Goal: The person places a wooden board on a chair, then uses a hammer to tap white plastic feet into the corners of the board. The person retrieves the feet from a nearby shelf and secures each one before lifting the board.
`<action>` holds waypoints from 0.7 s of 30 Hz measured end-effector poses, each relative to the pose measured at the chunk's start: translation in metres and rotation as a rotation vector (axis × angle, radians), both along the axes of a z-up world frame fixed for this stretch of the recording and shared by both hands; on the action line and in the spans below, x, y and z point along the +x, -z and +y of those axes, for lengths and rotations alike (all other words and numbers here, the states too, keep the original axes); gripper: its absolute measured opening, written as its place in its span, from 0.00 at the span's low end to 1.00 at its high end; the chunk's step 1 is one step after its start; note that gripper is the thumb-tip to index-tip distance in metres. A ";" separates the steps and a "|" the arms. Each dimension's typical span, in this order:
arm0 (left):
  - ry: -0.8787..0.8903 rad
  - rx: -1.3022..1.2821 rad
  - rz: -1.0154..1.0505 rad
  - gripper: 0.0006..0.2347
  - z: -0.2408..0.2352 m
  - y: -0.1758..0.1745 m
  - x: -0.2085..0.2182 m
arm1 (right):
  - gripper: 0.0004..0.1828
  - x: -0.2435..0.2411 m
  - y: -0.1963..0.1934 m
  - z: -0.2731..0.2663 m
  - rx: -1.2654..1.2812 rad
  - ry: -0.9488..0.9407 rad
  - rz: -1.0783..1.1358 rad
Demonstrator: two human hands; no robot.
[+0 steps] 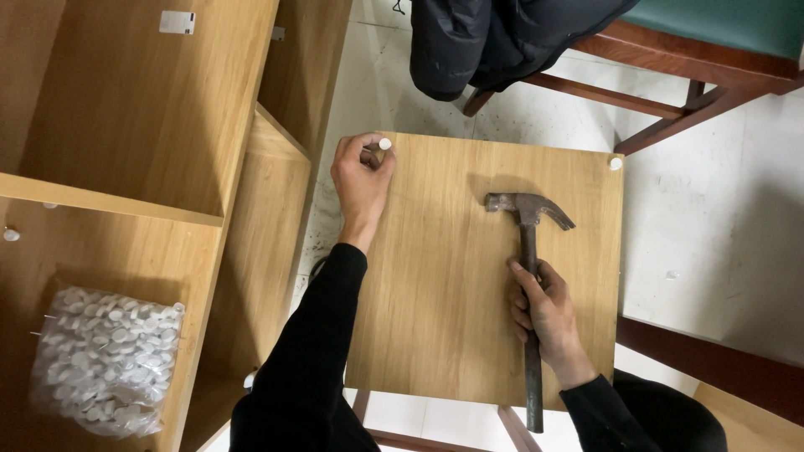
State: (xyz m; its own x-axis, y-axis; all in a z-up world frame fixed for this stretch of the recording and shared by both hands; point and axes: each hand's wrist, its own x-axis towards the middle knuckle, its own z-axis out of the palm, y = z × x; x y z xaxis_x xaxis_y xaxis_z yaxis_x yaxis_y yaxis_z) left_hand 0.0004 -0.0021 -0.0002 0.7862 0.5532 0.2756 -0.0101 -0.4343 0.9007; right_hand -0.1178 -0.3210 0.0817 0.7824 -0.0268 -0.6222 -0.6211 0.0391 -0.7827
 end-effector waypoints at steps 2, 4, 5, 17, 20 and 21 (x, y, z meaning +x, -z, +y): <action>0.000 0.003 0.001 0.09 0.001 -0.003 -0.001 | 0.21 0.000 -0.001 0.002 0.001 0.007 0.004; 0.009 -0.001 0.000 0.10 0.002 -0.001 0.000 | 0.21 -0.001 -0.003 0.004 -0.006 0.022 0.006; 0.001 0.014 -0.021 0.10 0.003 0.002 0.000 | 0.21 -0.001 -0.003 0.005 0.002 0.033 0.015; -0.002 0.006 -0.032 0.10 0.004 0.001 -0.001 | 0.22 0.000 -0.010 0.006 0.106 0.019 0.015; 0.018 -0.031 -0.010 0.08 -0.003 -0.010 -0.003 | 0.26 0.004 -0.005 -0.008 0.207 0.005 0.080; 0.033 -0.046 -0.007 0.08 -0.004 -0.015 -0.004 | 0.30 0.005 0.002 -0.014 0.305 -0.011 0.142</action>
